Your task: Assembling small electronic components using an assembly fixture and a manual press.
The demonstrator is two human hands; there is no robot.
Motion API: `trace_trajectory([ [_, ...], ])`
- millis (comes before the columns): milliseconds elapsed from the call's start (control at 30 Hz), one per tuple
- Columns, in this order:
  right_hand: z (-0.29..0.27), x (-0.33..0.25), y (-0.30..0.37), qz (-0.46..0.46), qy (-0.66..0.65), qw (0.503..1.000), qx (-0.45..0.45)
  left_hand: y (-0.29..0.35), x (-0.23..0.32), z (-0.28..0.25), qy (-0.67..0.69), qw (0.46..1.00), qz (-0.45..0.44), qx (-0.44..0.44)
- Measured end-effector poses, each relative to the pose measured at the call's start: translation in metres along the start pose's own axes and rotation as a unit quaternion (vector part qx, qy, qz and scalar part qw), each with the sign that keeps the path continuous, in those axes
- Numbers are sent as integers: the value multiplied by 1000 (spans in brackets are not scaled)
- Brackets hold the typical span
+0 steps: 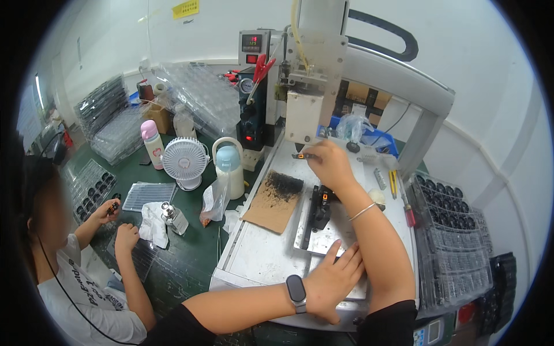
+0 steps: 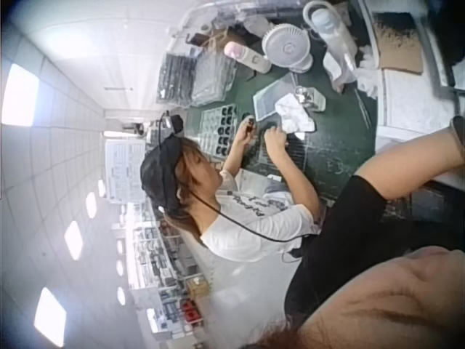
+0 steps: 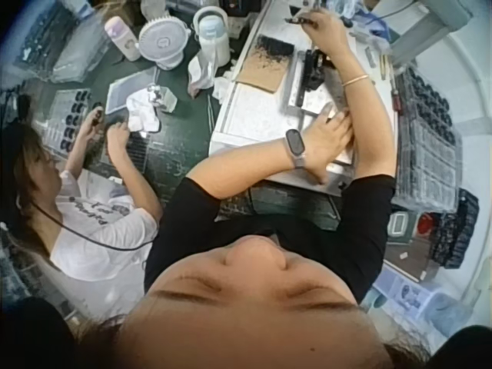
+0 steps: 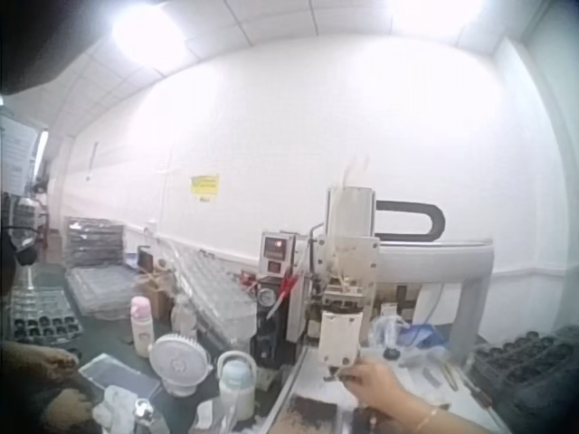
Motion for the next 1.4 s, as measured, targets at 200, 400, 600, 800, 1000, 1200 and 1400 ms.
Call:
trace_trajectory([
  [200,-41,11,5,135,123,981,-59,-14,-13,-7,115,990,25,71],
  [400,-105,-53,57,170,-3,984,50,14,-34,-43,85,803,-111,579],
  [600,-122,-101,128,-145,47,981,123,0,-34,-29,475,724,79,494],
  [800,-124,-82,137,-225,-38,973,32,5,-27,-26,494,759,31,424],
  [1000,-114,-70,143,-201,-102,973,57,6,-29,-22,473,799,-47,367],
  [1200,-111,-66,148,-185,-126,972,78,5,-29,-22,466,809,-72,350],
  [1400,-110,-70,151,-174,-121,973,87,8,-28,-21,484,801,-70,346],
])
Point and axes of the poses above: each hand's wrist, its own y-axis away from the middle knuckle, its own z-axis out of the palm, x = y × z, the point moved 3 cm from there along -y, towards the middle knuckle, and after that the axes turned 13 degrees about z, right-handed, at the moved point
